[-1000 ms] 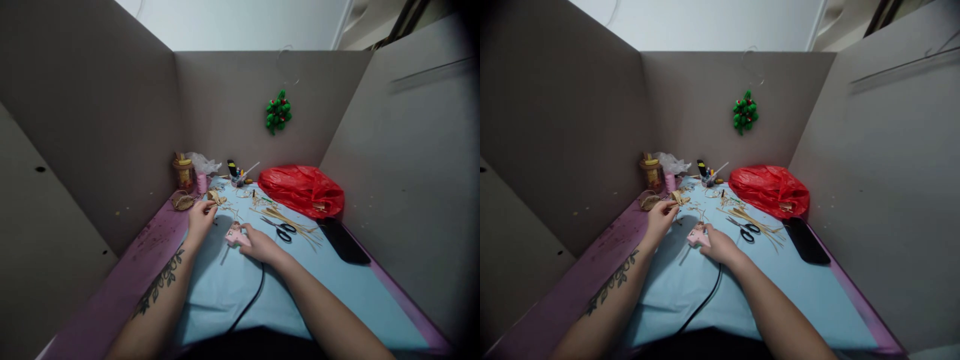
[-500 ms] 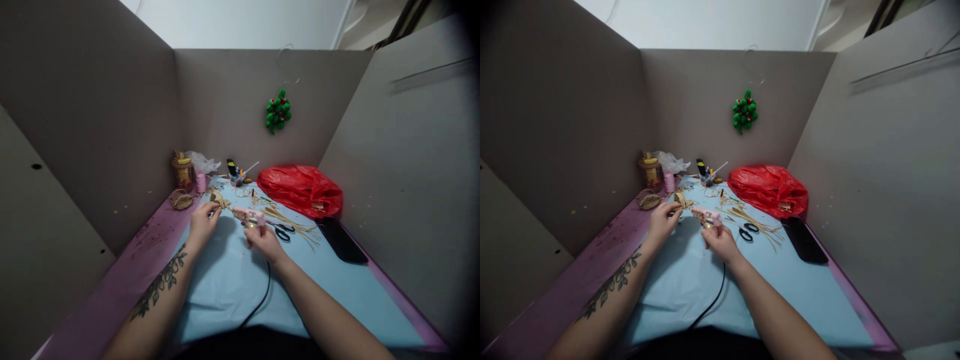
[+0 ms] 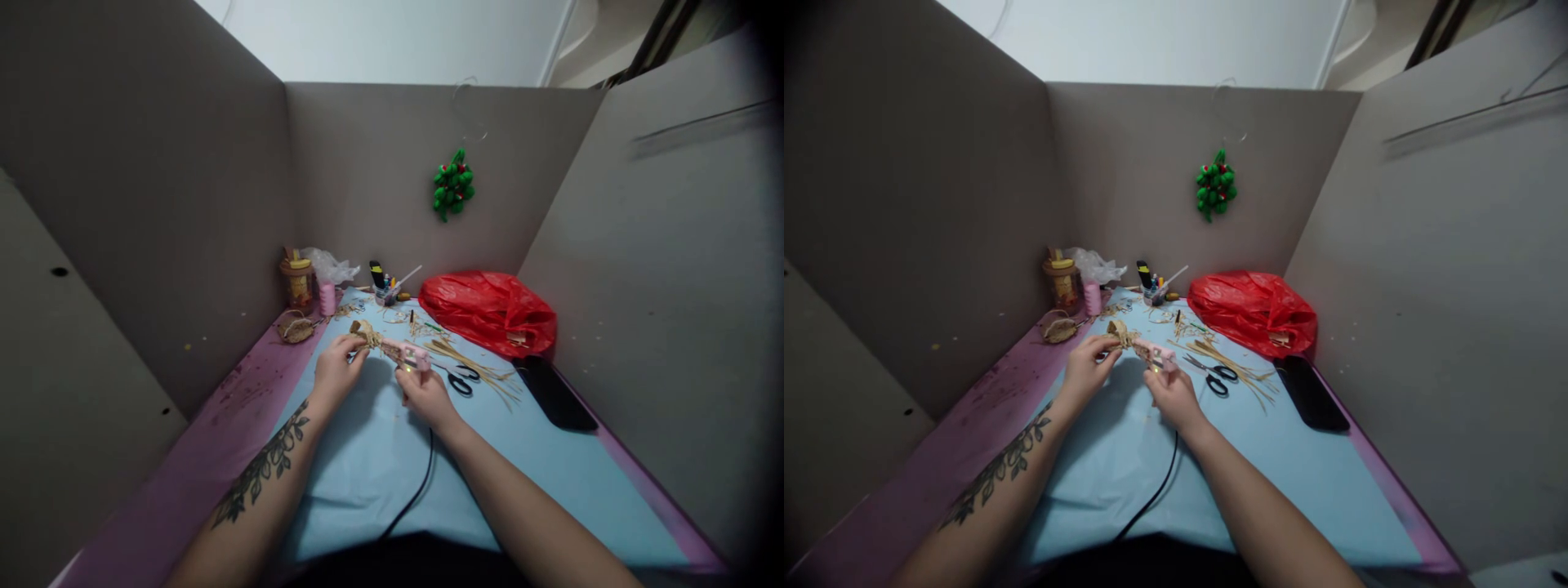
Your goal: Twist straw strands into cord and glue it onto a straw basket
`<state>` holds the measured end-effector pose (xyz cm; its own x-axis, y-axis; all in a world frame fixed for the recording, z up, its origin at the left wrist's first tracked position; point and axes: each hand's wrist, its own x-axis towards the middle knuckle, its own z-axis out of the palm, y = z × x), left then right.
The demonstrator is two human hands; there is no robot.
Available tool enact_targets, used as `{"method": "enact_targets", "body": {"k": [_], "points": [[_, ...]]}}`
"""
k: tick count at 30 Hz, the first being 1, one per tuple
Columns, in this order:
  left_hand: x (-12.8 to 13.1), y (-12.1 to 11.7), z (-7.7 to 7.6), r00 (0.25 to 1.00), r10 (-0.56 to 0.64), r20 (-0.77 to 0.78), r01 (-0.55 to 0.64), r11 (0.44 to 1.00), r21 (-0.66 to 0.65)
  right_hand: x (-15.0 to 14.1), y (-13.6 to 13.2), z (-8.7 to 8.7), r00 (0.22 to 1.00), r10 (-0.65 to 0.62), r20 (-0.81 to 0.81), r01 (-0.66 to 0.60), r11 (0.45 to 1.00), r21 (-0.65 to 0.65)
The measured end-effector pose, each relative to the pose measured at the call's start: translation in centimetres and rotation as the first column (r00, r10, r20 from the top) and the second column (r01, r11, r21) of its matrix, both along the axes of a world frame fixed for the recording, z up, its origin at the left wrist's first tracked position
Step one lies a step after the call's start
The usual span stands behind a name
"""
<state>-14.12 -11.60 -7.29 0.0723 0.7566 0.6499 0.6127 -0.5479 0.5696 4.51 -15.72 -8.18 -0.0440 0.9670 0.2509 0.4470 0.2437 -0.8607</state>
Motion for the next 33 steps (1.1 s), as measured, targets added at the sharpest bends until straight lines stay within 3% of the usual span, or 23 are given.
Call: {"method": "enact_targets", "body": {"k": [13,23,33], "points": [[0.0,-0.1,0.2,1.0,0.013,-0.009,-0.012,1.0,0.027,-0.1,-0.3,-0.1,0.998,0.033,0.056,-0.033,0.999,0.007],[0.1,-0.3,0.3,1.0,0.027,0.016,-0.027,0.999,-0.029,-0.9,-1.3,1.8,0.971,0.033,0.238,-0.096,0.962,0.257],[0.2,0.0,0.1,0.996,0.003,0.087,0.001,0.999,-0.038,-0.4,-0.5,-0.1,0.983,0.004,0.186,-0.033,0.987,0.155]]}}
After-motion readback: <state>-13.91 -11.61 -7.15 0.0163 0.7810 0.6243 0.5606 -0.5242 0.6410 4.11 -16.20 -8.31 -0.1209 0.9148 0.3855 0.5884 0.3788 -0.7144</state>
